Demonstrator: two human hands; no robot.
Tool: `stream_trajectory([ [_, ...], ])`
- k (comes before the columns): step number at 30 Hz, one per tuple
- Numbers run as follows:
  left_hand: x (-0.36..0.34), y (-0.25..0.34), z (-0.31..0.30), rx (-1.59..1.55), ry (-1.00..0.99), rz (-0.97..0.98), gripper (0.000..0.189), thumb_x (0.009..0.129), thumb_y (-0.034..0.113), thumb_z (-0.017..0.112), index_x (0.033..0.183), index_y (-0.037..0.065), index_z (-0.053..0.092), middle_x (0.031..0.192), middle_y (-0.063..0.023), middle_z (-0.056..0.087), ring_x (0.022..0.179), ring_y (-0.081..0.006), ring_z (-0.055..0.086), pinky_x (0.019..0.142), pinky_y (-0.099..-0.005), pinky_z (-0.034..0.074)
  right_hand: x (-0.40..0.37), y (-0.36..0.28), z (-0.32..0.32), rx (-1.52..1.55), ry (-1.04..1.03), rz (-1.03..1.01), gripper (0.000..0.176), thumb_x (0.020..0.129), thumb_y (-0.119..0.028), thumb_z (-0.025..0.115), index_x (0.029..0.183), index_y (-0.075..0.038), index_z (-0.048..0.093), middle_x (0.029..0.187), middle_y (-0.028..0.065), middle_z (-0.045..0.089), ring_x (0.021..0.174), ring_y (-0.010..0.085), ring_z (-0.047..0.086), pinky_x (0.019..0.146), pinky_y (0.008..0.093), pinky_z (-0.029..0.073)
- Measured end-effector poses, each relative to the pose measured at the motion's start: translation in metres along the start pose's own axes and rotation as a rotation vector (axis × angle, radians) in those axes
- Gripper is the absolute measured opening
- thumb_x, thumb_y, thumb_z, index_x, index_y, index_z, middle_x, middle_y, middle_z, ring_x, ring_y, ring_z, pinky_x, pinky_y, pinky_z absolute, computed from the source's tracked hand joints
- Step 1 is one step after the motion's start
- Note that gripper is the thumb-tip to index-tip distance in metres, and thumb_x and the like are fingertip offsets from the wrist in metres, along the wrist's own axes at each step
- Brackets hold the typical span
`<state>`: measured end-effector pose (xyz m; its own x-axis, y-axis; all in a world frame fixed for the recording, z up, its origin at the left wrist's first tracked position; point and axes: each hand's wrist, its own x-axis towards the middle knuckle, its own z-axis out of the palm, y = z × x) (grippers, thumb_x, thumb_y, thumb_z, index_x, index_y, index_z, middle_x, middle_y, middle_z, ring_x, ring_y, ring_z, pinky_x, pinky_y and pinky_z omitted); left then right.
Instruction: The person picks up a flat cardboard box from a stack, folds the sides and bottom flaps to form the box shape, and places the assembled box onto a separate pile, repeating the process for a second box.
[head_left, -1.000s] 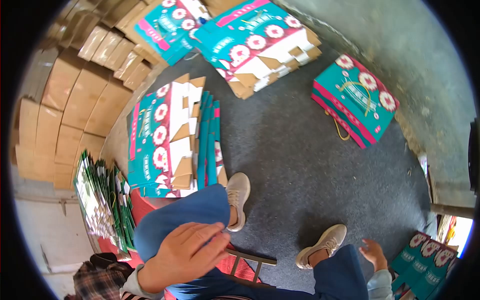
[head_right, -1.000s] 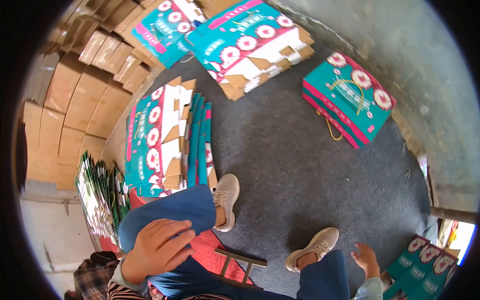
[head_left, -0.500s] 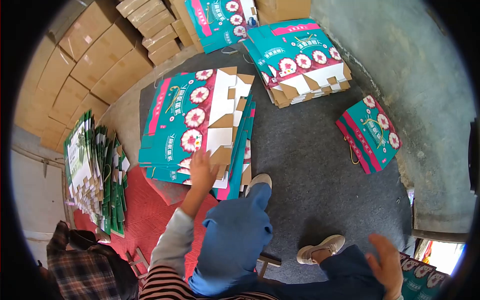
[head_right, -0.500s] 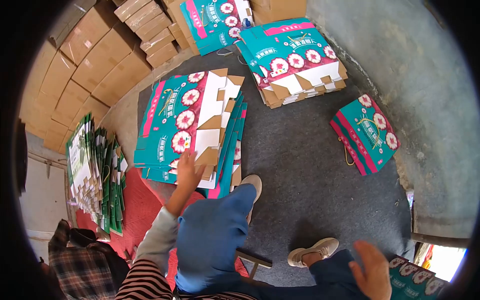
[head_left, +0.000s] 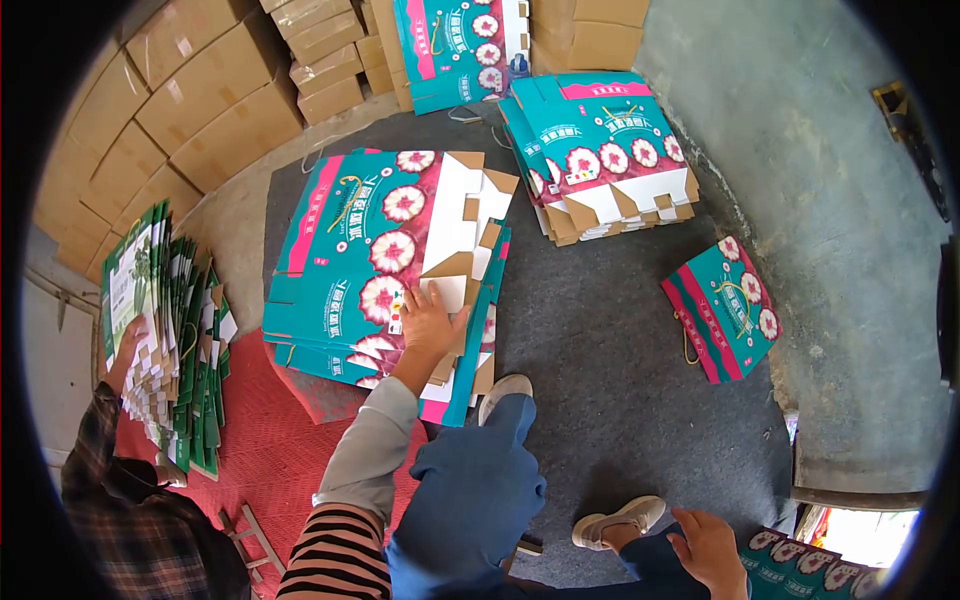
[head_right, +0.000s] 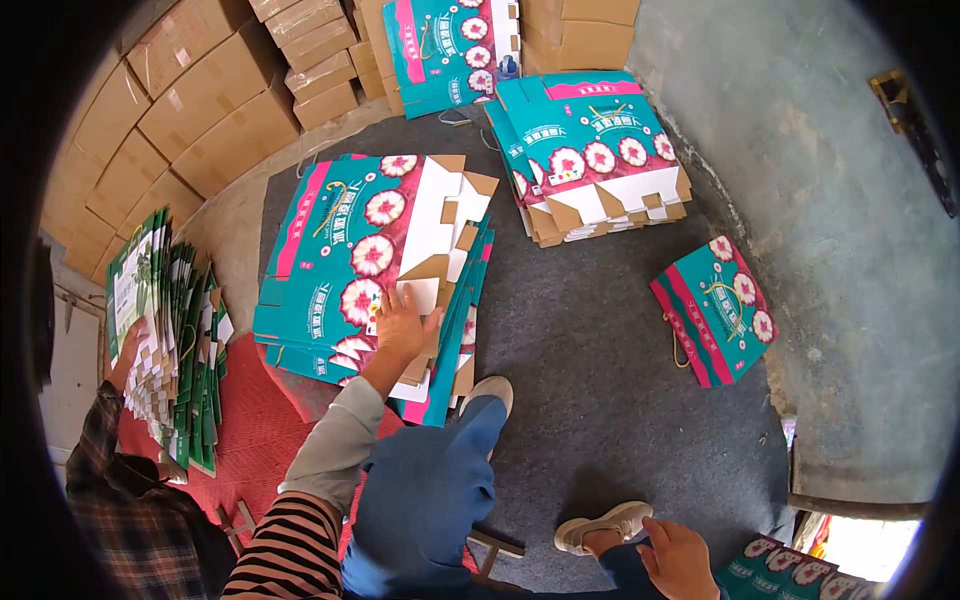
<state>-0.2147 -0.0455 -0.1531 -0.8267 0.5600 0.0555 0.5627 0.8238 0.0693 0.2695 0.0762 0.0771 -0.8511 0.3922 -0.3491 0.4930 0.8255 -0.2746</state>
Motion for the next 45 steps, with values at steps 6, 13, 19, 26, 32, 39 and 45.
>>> stream_trajectory([
  [6,-0.001,-0.046,0.022,0.077,0.210,0.310,0.047,0.083,0.024,0.056,0.120,-0.004,0.050,0.100,-0.0156,0.058,0.090,-0.0287,0.058,0.075,-0.0436,0.051,0.008,-0.007,-0.004,0.004,-0.070,0.013,0.038,0.080,-0.019,0.066,0.114,-0.005,0.057,0.094,0.0145,0.063,0.086,0.0337,0.061,0.073,0.0425,0.049],
  [13,0.013,-0.038,-0.009,0.170,0.420,0.246,0.040,0.080,0.014,0.055,0.117,-0.001,0.052,0.092,-0.0117,0.059,0.080,-0.0269,0.060,0.062,-0.0371,0.052,-0.002,0.004,0.003,-0.015,-0.055,0.058,0.037,0.081,-0.022,0.065,0.115,-0.007,0.057,0.092,0.0136,0.063,0.083,0.0335,0.061,0.070,0.0430,0.049],
  [19,0.019,-0.028,-0.180,-0.225,0.460,0.242,0.025,0.091,0.019,0.052,0.109,0.003,0.055,0.083,-0.0204,0.064,0.079,-0.0339,0.063,0.064,-0.0436,0.051,-0.008,0.007,-0.001,-0.032,0.026,0.035,0.037,0.078,-0.018,0.066,0.113,-0.007,0.058,0.090,0.0129,0.063,0.084,0.0329,0.062,0.072,0.0424,0.049],
  [26,-0.022,0.006,-0.372,-0.651,0.122,0.586,0.030,0.094,0.022,0.051,0.111,-0.002,0.058,0.091,-0.0209,0.065,0.083,-0.0297,0.063,0.075,-0.0363,0.049,-0.004,0.007,-0.035,0.023,0.592,-0.084,0.036,0.081,-0.013,0.064,0.115,-0.005,0.057,0.111,0.0177,0.059,0.100,0.0360,0.058,0.084,0.0422,0.048],
  [32,-0.027,0.066,-0.418,-0.760,-0.399,0.970,0.034,0.095,0.027,0.054,0.110,-0.002,0.060,0.092,-0.0050,0.066,0.084,-0.0094,0.054,0.077,-0.0289,0.047,-0.035,-0.022,-0.120,0.024,1.098,0.021,0.040,0.086,-0.017,0.062,0.121,0.000,0.054,0.130,0.0218,0.050,0.119,0.0400,0.048,0.099,0.0445,0.039],
  [39,-0.046,0.149,-0.377,-0.652,-0.790,1.146,0.038,0.093,0.035,0.056,0.101,-0.001,0.063,0.087,-0.0064,0.064,0.083,-0.0098,0.055,0.077,-0.0281,0.045,-0.089,-0.019,-0.148,0.023,0.425,0.021,0.044,0.086,-0.031,0.064,0.115,0.001,0.058,0.105,0.0195,0.062,0.096,0.0347,0.062,0.082,0.0396,0.048],
  [45,-0.017,0.210,-0.326,-0.503,-0.848,1.240,0.042,0.091,0.039,0.059,0.101,-0.002,0.063,0.086,-0.0052,0.064,0.081,-0.0107,0.056,0.072,-0.0274,0.045,-0.075,0.008,-0.094,0.087,0.018,0.047,0.038,0.092,-0.037,0.055,0.091,0.000,0.060,0.069,0.0220,0.056,0.064,0.0311,0.060,0.057,0.0422,0.044],
])
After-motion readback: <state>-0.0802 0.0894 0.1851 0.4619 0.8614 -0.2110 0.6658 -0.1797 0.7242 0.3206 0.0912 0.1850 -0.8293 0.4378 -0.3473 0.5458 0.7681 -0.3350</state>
